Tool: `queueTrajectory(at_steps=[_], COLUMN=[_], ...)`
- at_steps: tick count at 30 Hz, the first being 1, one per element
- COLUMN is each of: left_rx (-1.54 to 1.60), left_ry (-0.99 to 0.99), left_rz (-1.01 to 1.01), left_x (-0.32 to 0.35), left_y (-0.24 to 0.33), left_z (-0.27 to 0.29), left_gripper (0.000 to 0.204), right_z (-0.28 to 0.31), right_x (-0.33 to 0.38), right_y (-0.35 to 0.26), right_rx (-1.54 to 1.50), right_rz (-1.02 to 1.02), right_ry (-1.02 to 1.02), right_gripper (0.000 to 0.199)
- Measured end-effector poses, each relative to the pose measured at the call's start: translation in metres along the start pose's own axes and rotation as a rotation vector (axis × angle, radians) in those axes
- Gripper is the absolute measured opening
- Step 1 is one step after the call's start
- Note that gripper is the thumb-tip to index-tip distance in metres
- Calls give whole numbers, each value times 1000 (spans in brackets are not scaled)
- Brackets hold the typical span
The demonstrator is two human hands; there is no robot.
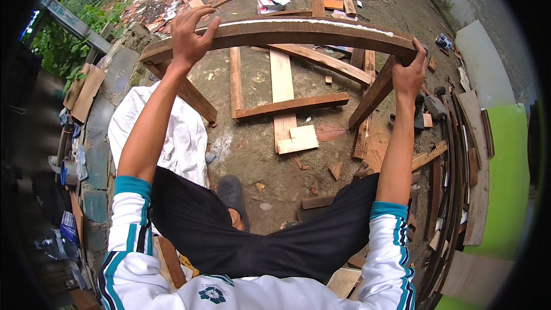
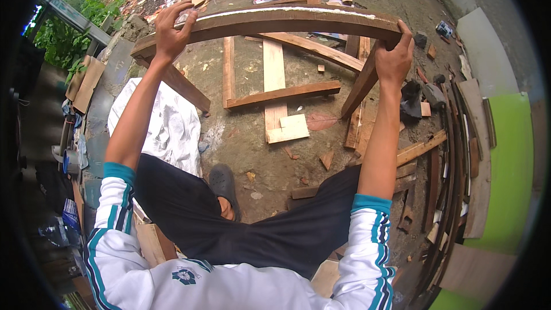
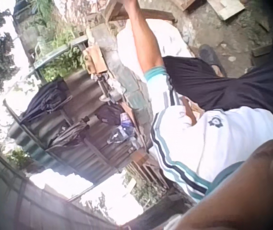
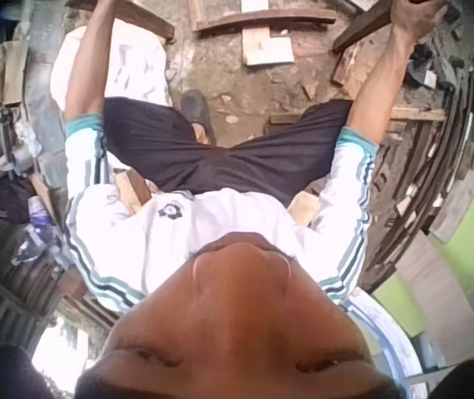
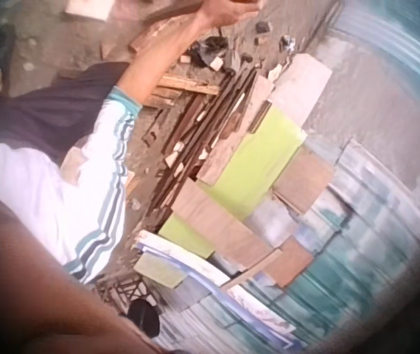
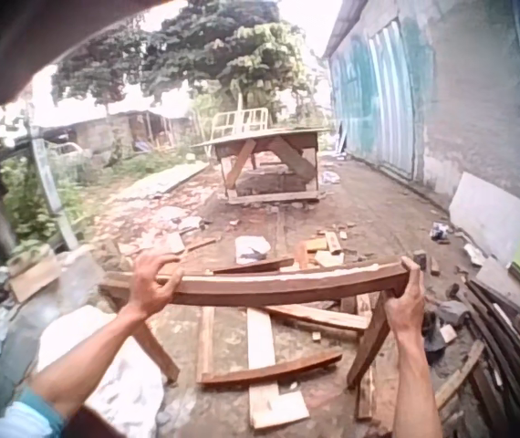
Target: The person uses a hand saw to cut a wooden plank while seated on the ground. After cutting, the person assembles the cut pieces into a rectangular wooden frame.
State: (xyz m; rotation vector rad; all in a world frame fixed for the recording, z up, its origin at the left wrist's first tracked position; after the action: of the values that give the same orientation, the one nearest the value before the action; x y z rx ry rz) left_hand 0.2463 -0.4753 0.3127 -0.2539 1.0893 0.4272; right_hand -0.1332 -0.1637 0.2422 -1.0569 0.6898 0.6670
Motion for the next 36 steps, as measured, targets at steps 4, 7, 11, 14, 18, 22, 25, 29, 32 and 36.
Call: queueTrajectory(at_steps=[4,7,11,14,18,22,25,29,32,36], left_rx=[-171,158,573,509,657,1104,1034,871,861,864], left_ry=[389,507,341,182,90,-1,-20,-21,-45,-16], left_rz=[390,858,1005,1002,764,869,950,1067,1061,1080], left_x=[59,115,185,208,229,216,206,194,187,181], left_y=[-79,-139,-183,-164,-225,-202,-201,-210,-211,-215], left_z=[35,44,22,3,-2,-26,-29,-45,-59,-56], left_gripper=[46,53,57,55,65,60,45,33,33,35], right_z=[-10,-19,-28,-21,-34,-29,-54,-94,-95,-96], right_x=[11,13,6,6,7,-7,3,12,-3,-9], right_y=[-2,15,29,29,32,72,80,94,109,83], right_rx=[-145,-125,-258,-150,-137,-142,-20,153,230,241], right_rz=[-96,-129,-239,-275,-257,-394,-437,-452,-595,-781], right_ry=[131,135,126,165,149,0,-171,-116,-106,-243], right_gripper=[60,59,60,57,49,51,57,59,56,55])
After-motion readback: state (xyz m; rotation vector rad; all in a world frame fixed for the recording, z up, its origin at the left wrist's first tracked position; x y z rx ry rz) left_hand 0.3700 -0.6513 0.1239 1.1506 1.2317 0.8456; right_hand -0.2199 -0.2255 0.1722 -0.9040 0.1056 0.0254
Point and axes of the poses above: each hand's wrist, its own x-axis away from the middle knuckle, its own z-axis out of the back of the hand, y = z × x, the point moved 1 cm from there along -x, towards the middle knuckle, and after that the axes turned 8 degrees about y, right-handed, at the moved point
